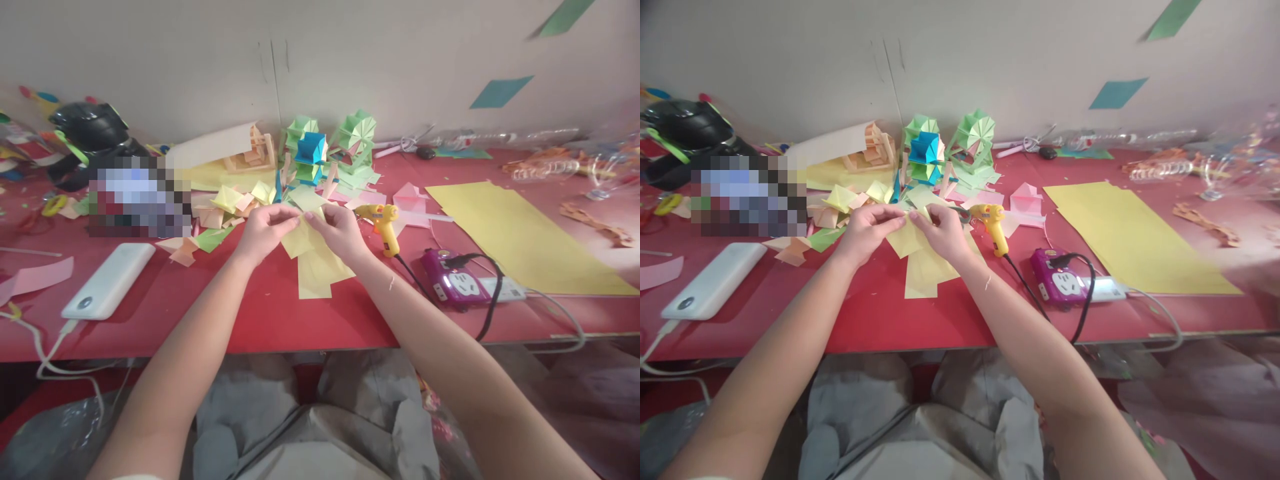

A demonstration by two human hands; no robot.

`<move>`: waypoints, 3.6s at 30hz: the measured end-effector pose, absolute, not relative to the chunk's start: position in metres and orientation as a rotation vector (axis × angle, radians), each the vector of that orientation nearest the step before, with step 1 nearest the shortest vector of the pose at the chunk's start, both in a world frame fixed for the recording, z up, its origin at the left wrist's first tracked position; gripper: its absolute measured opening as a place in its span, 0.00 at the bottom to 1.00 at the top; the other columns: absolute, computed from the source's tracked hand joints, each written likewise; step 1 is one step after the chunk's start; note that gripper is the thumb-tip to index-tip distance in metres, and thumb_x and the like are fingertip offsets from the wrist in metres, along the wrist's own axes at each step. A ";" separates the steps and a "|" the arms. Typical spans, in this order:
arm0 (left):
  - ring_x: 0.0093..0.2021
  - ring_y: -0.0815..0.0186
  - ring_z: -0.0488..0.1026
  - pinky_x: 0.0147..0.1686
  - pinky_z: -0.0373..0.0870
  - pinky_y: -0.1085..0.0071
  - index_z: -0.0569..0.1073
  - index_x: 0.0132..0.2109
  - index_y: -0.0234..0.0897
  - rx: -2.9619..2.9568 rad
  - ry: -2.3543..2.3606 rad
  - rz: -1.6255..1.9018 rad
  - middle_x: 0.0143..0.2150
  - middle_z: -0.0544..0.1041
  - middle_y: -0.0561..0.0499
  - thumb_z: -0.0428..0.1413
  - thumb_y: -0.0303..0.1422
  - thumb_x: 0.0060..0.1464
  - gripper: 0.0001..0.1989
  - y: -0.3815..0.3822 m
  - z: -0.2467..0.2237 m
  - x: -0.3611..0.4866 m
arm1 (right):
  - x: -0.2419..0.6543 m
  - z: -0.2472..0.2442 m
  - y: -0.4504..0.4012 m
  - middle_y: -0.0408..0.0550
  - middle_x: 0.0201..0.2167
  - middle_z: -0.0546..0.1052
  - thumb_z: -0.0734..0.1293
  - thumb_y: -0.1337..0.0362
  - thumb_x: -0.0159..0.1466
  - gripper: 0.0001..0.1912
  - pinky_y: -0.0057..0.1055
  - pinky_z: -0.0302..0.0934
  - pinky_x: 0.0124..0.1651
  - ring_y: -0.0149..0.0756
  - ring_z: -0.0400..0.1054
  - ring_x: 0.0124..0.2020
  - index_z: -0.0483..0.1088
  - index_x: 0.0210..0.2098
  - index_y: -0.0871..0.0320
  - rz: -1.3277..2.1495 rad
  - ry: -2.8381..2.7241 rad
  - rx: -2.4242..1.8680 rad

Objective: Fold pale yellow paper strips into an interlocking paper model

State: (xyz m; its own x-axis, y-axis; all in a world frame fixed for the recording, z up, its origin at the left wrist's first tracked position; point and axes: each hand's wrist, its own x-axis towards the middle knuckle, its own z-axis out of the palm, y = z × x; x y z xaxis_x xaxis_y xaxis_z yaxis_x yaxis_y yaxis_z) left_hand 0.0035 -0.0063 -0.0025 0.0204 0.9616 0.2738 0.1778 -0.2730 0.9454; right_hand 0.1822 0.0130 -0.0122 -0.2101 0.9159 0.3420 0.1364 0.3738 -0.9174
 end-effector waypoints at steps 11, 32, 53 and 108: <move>0.43 0.57 0.81 0.49 0.77 0.60 0.84 0.37 0.40 1.549 1.133 1.342 0.39 0.85 0.47 0.71 0.42 0.46 0.13 -0.005 -0.004 0.003 | 0.182 -0.012 0.014 0.37 0.20 0.51 0.70 0.45 0.62 0.29 0.31 0.39 0.27 0.27 0.44 0.25 0.51 0.20 0.54 0.880 -1.653 -0.958; 0.39 0.58 0.80 0.46 0.77 0.58 0.81 0.33 0.38 1.532 1.186 1.281 0.35 0.83 0.48 0.72 0.43 0.43 0.15 -0.006 0.001 0.001 | 0.188 -0.007 0.013 0.43 0.22 0.67 0.70 0.40 0.60 0.26 0.30 0.49 0.26 0.30 0.57 0.25 0.73 0.27 0.58 0.955 -1.542 -0.919; 0.33 0.66 0.70 0.34 0.64 0.70 0.77 0.31 0.36 1.629 1.226 1.133 0.31 0.76 0.52 0.66 0.39 0.49 0.10 -0.008 0.002 0.002 | 0.189 -0.004 0.012 0.38 0.19 0.60 0.67 0.57 0.65 0.17 0.30 0.46 0.28 0.27 0.51 0.23 0.67 0.24 0.59 0.800 -1.871 -1.016; 0.41 0.57 0.82 0.47 0.81 0.56 0.82 0.42 0.36 1.284 1.028 0.972 0.40 0.83 0.45 0.67 0.33 0.49 0.12 -0.006 0.005 -0.004 | 0.190 -0.016 0.018 0.55 0.44 0.77 0.70 0.63 0.63 0.05 0.42 0.63 0.55 0.43 0.71 0.49 0.72 0.35 0.58 0.570 -1.901 -0.812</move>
State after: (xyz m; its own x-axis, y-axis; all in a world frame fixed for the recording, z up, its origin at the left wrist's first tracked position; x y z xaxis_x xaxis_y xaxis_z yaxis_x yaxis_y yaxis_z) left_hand -0.0041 -0.0063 0.0048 0.2689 0.9618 -0.0513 0.0018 0.0528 0.9986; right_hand 0.1895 0.0183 -0.0162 -0.3216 0.7414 0.5889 0.2947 0.6695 -0.6818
